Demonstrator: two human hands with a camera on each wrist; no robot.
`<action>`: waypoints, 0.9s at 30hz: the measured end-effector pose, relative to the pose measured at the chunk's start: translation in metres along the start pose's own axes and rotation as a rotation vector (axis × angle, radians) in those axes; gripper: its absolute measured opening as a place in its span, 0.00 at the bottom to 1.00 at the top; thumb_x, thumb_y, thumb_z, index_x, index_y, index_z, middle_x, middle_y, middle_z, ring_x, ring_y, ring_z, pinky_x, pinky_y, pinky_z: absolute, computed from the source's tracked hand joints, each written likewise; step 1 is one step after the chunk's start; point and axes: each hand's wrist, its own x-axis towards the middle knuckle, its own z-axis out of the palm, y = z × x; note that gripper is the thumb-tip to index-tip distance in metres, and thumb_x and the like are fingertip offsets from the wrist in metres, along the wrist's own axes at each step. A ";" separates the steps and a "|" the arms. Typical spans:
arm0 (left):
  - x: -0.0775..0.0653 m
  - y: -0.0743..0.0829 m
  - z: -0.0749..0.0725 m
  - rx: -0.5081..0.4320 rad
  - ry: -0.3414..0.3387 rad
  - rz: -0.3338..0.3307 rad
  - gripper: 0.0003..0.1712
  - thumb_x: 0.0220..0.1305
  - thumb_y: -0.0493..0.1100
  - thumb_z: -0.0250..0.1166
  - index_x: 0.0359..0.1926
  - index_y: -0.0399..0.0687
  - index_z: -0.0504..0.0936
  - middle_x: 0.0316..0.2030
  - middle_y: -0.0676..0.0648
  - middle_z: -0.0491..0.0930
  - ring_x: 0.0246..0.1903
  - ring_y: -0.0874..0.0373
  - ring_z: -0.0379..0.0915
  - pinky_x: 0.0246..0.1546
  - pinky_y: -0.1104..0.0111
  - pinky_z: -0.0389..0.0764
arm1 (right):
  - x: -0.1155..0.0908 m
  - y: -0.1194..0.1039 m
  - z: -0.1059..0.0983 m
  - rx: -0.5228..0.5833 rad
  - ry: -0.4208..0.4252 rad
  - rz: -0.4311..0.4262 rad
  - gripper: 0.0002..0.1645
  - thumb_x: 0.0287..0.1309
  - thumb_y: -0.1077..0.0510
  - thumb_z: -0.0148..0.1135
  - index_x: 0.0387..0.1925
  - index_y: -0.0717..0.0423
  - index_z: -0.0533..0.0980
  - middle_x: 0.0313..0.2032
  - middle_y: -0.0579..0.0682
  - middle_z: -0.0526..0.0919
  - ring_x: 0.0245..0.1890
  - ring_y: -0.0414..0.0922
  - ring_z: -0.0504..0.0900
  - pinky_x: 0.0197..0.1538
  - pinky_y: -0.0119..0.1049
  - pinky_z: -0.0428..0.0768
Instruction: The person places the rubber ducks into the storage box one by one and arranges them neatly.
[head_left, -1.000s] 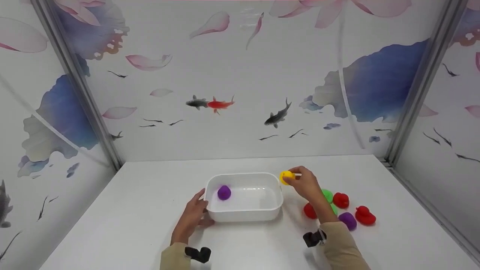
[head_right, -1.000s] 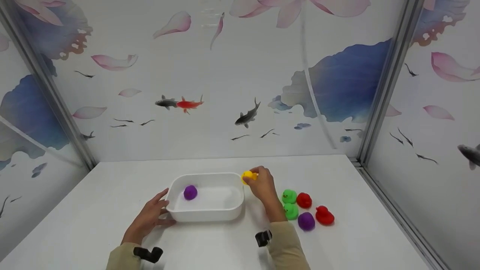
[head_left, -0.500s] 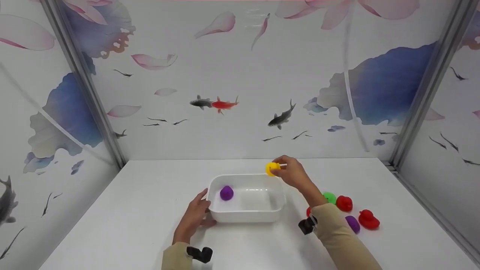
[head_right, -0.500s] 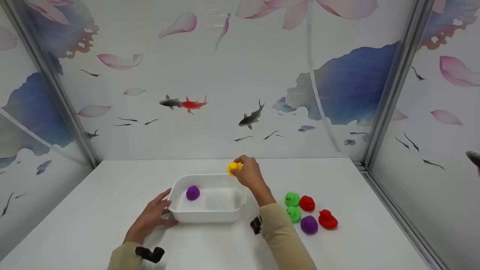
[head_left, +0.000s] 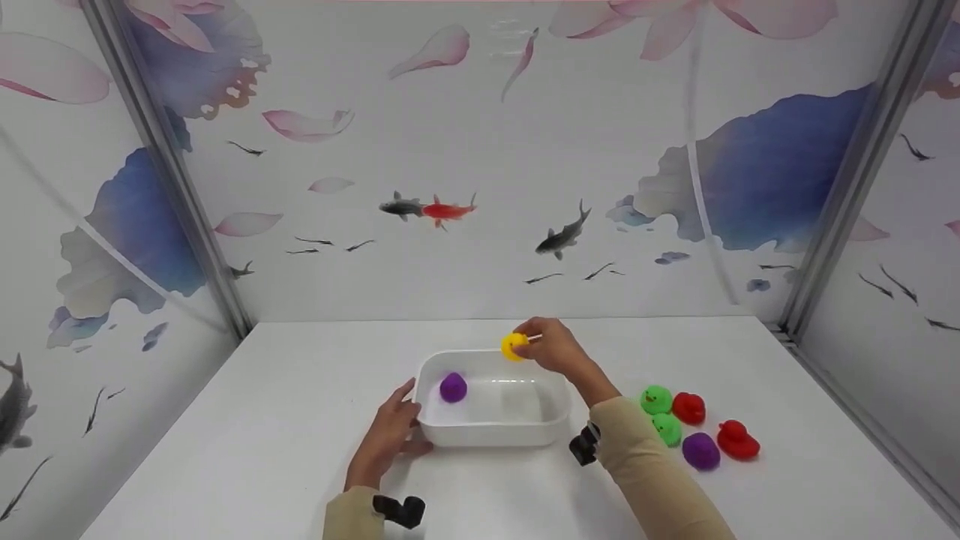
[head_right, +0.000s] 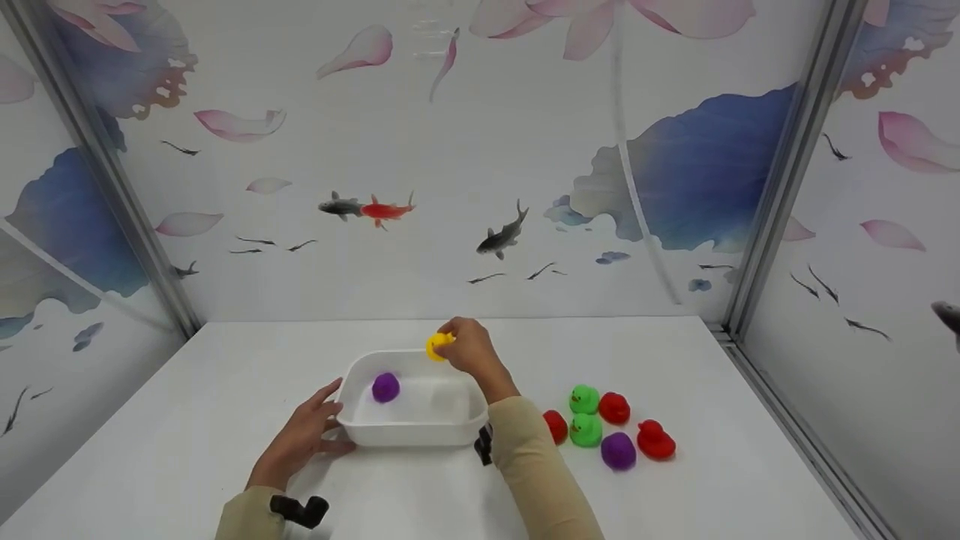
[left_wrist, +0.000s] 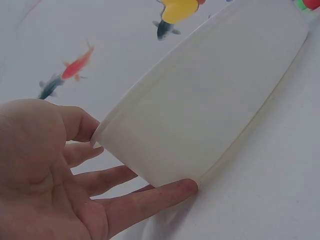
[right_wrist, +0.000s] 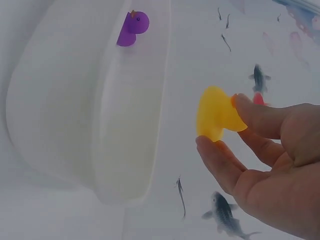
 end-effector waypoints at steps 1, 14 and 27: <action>0.000 0.000 0.000 0.003 -0.001 0.005 0.35 0.75 0.41 0.46 0.80 0.45 0.48 0.69 0.26 0.63 0.66 0.29 0.66 0.44 0.53 0.89 | 0.001 0.000 0.003 -0.005 -0.005 -0.008 0.18 0.62 0.64 0.66 0.53 0.62 0.80 0.58 0.62 0.81 0.57 0.56 0.82 0.61 0.47 0.83; 0.000 -0.002 0.003 0.015 -0.003 0.012 0.36 0.75 0.41 0.46 0.79 0.44 0.48 0.68 0.26 0.65 0.65 0.31 0.68 0.45 0.52 0.89 | 0.013 0.004 0.038 -0.090 -0.056 -0.075 0.14 0.60 0.67 0.67 0.48 0.62 0.82 0.54 0.61 0.84 0.53 0.55 0.84 0.59 0.46 0.85; 0.001 -0.003 0.000 0.007 0.012 -0.005 0.36 0.75 0.42 0.46 0.80 0.45 0.48 0.71 0.26 0.61 0.67 0.29 0.65 0.46 0.51 0.88 | 0.024 0.012 0.071 -0.142 -0.084 -0.092 0.13 0.57 0.67 0.68 0.46 0.65 0.83 0.50 0.64 0.85 0.52 0.57 0.82 0.62 0.50 0.82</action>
